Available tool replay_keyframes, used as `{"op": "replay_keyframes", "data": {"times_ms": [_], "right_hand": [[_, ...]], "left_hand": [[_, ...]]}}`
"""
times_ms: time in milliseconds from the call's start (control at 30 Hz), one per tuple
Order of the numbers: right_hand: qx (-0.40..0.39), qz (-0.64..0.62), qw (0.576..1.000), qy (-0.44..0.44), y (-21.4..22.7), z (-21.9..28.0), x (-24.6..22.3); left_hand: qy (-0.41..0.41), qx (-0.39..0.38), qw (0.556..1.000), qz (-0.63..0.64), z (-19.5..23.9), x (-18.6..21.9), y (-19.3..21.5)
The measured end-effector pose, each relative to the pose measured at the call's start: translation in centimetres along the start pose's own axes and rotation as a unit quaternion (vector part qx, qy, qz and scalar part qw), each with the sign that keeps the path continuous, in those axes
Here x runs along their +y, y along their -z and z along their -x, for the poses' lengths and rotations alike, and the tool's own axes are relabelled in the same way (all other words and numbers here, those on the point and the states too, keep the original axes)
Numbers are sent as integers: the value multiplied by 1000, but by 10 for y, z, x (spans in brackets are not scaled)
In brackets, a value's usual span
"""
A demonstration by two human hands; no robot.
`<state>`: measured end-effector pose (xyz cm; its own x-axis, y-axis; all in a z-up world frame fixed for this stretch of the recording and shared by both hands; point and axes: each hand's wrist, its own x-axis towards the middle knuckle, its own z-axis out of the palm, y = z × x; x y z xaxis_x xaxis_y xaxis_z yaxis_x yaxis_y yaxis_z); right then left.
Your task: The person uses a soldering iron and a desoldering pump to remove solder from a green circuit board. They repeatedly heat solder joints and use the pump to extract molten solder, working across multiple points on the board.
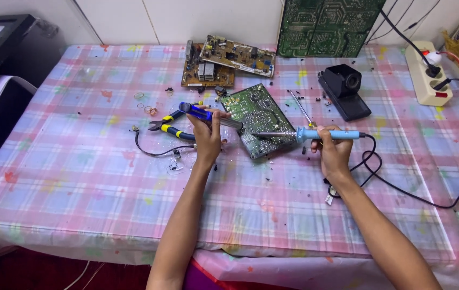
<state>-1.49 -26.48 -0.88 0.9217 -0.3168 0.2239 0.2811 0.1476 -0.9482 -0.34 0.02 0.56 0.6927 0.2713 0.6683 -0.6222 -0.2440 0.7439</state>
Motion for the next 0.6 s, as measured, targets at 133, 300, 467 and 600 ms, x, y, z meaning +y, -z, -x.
{"op": "replay_keyframes", "data": {"times_ms": [133,300,467,600], "right_hand": [[-3,-6,1000,-4,3,-4,5],[-1,-3,1000,-5,2,1,-1],[1,-10,1000,-9,-2,4,-7],[1,3,1000,-14,0,4,-7]], "left_hand": [[11,4,1000,14,1,-11,3],[4,1,1000,13,1,-6,5],[-5,-2,1000,7,1,-1,2],[3,3,1000,27,-1,6,-1]]}}
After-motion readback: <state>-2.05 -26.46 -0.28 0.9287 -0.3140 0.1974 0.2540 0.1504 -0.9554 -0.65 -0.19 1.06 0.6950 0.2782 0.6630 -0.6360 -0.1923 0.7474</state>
